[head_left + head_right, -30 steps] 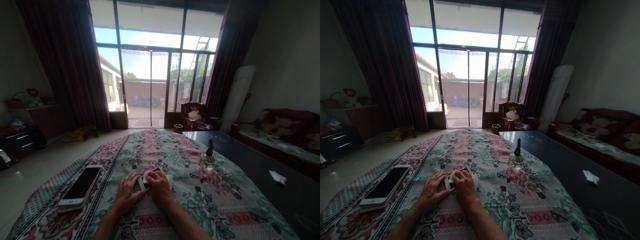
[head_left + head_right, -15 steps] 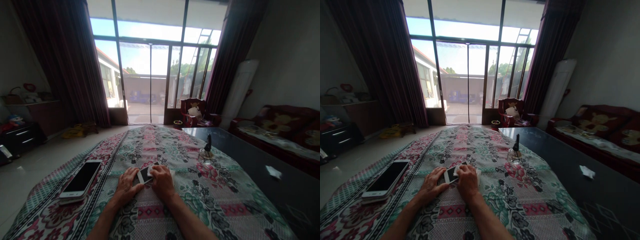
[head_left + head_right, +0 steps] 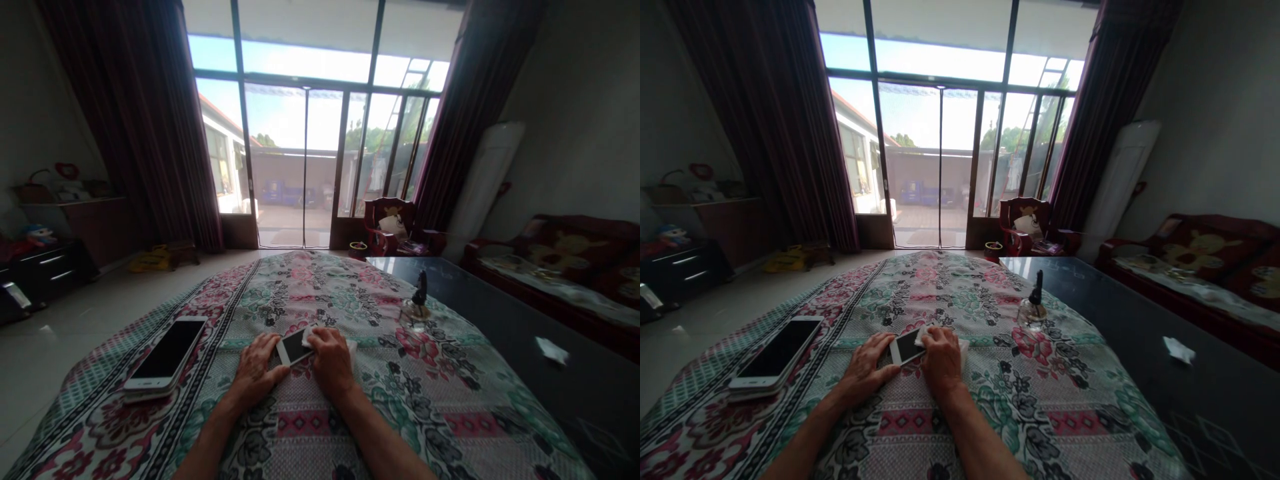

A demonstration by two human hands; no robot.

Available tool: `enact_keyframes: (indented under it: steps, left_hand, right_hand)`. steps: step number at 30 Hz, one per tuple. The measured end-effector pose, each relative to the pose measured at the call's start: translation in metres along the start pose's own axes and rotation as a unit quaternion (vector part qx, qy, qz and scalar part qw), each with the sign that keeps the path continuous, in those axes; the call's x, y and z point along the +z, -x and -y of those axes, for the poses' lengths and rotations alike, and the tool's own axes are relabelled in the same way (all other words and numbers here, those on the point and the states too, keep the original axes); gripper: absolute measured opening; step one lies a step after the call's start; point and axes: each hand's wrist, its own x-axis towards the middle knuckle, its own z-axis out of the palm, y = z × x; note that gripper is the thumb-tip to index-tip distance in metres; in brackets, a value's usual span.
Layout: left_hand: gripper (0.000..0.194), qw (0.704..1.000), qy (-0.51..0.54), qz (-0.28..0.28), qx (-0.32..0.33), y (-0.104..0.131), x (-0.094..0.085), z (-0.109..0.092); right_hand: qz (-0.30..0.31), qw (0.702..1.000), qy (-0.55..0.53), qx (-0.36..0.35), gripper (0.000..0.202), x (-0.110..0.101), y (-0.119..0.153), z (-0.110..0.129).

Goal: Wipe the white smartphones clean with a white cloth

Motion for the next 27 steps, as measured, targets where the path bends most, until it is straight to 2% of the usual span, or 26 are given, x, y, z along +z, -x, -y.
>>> enact_keyframes:
  steps: [3,5,7,12,14,16,20,22,24,27]
  left_hand:
    - [0.054,1.0,0.005,-0.009,0.003,0.0,0.001,0.001]
    - [0.053,1.0,0.009,-0.013,0.005,-0.001,0.001,0.002]
    - [0.053,1.0,0.011,-0.013,0.007,-0.001,0.002,0.003]
    - [0.056,1.0,0.011,-0.007,-0.001,0.0,0.002,0.003]
    - [0.056,1.0,0.016,-0.007,0.001,0.0,0.002,0.003]
    - [0.056,1.0,0.021,-0.012,0.006,0.0,0.003,0.003]
    - [0.055,1.0,0.022,-0.022,0.003,-0.001,0.006,0.005]
    - [0.056,1.0,0.021,-0.022,-0.003,-0.002,0.006,0.006]
    - [0.056,1.0,0.019,-0.02,-0.004,-0.002,0.005,0.005]
    - [0.055,1.0,0.017,-0.014,0.001,-0.002,0.001,0.002]
  right_hand:
    - [0.037,0.995,-0.037,-0.085,0.024,0.009,0.008,0.022]
    - [0.055,0.992,-0.044,-0.108,0.022,0.013,0.008,0.03]
    - [0.058,0.993,-0.038,-0.095,0.023,0.013,0.003,0.027]
    - [0.006,1.0,0.005,0.029,0.029,0.001,-0.014,-0.007]
    - [-0.005,0.998,0.019,0.056,0.029,-0.002,-0.015,-0.012]
    - [0.006,0.999,0.018,0.034,0.028,-0.001,-0.012,-0.006]
    - [0.07,0.992,-0.012,-0.102,0.025,0.01,-0.003,0.025]
    - [0.086,0.987,-0.025,-0.136,0.025,0.014,-0.003,0.034]
    - [0.081,0.989,-0.028,-0.124,0.025,0.015,-0.007,0.032]
    - [0.047,0.998,-0.012,-0.051,0.027,0.01,-0.017,0.012]
